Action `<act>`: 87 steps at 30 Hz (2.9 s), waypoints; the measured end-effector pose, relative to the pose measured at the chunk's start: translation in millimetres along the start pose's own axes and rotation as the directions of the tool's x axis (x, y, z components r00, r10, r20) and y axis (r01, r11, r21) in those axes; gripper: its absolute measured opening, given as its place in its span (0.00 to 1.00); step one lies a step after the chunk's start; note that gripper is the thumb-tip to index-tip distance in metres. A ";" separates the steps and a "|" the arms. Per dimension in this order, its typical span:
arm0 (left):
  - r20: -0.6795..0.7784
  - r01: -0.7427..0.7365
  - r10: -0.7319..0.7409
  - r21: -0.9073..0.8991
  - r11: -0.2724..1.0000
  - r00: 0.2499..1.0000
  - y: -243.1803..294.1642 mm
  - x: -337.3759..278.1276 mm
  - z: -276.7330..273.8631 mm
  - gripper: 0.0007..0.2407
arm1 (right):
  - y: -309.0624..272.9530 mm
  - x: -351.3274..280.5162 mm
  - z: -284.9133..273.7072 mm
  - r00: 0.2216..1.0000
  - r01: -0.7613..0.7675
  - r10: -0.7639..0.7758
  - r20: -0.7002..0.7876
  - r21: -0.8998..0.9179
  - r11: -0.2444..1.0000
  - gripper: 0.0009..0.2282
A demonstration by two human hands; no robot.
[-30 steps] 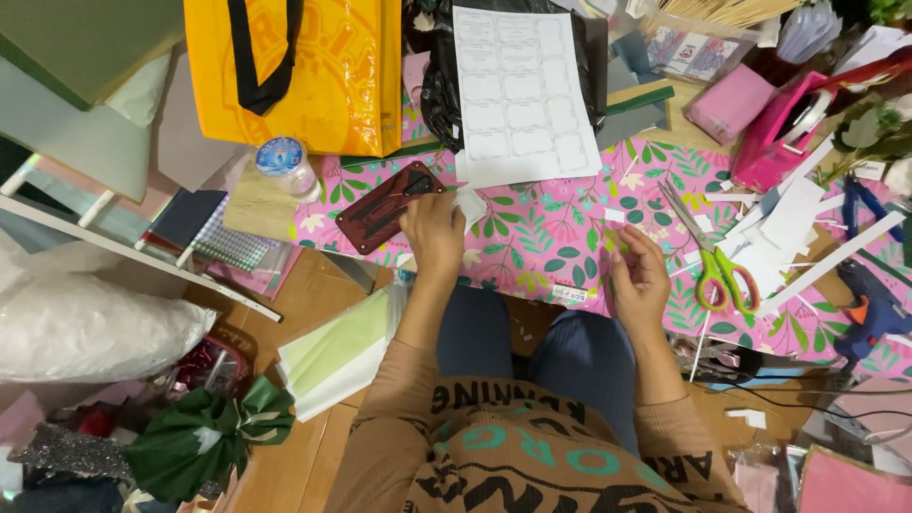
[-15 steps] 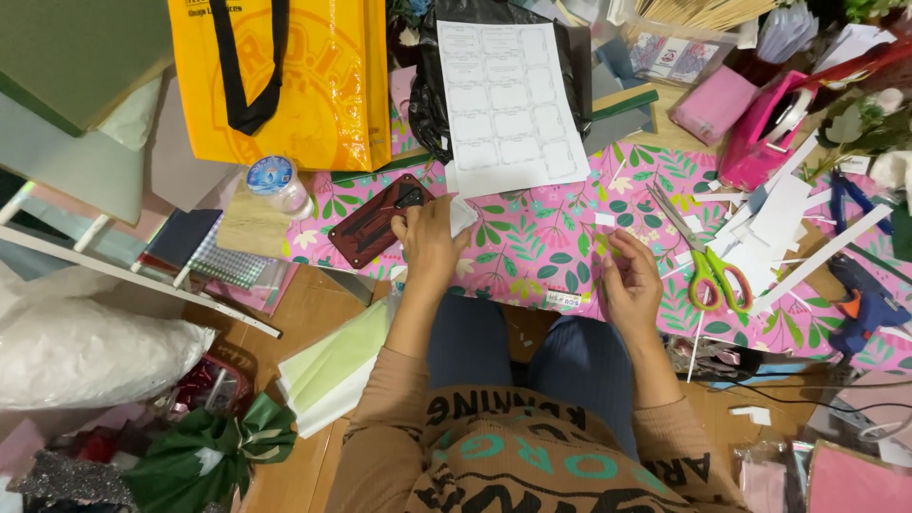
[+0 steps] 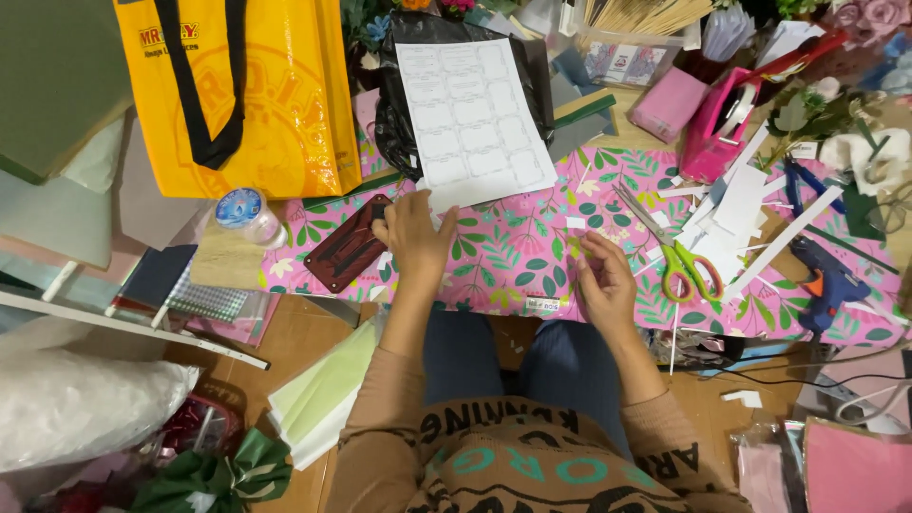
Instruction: The person uses green-handled scissors to cut a sheet of paper printed with a grid of rectangular labels. They hold the paper with one hand and cut along the printed lines to separate the labels into individual pieces, placing the cut pieces on the table.
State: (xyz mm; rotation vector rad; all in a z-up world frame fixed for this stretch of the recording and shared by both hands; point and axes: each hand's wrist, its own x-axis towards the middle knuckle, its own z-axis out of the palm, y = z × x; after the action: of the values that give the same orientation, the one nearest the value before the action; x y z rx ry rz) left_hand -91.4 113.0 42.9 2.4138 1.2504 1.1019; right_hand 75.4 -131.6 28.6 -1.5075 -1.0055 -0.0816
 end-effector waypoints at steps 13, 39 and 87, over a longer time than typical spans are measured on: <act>-0.042 -0.069 0.080 0.223 0.972 0.996 -22.7 52.9 74.4 0.30 | -15.6 -6.5 -92.0 0.998 0.055 -0.061 -0.007 -0.371 0.927 0.12; 0.087 -0.002 0.011 -0.103 0.995 0.996 -13.5 60.7 62.4 0.37 | 44.4 9.0 -158.4 0.923 -0.235 0.383 0.034 -0.739 0.632 0.18; 0.298 0.332 -0.146 -0.864 0.380 0.943 55.9 -43.6 49.4 0.07 | 84.7 13.1 -27.5 0.796 -0.429 0.579 -0.175 0.512 0.744 0.11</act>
State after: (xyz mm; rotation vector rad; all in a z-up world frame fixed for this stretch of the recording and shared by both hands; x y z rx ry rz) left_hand -38.1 52.0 12.7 1.3612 0.5958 1.0388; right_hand 149.1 -135.8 -22.9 -1.2325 -0.2782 0.2783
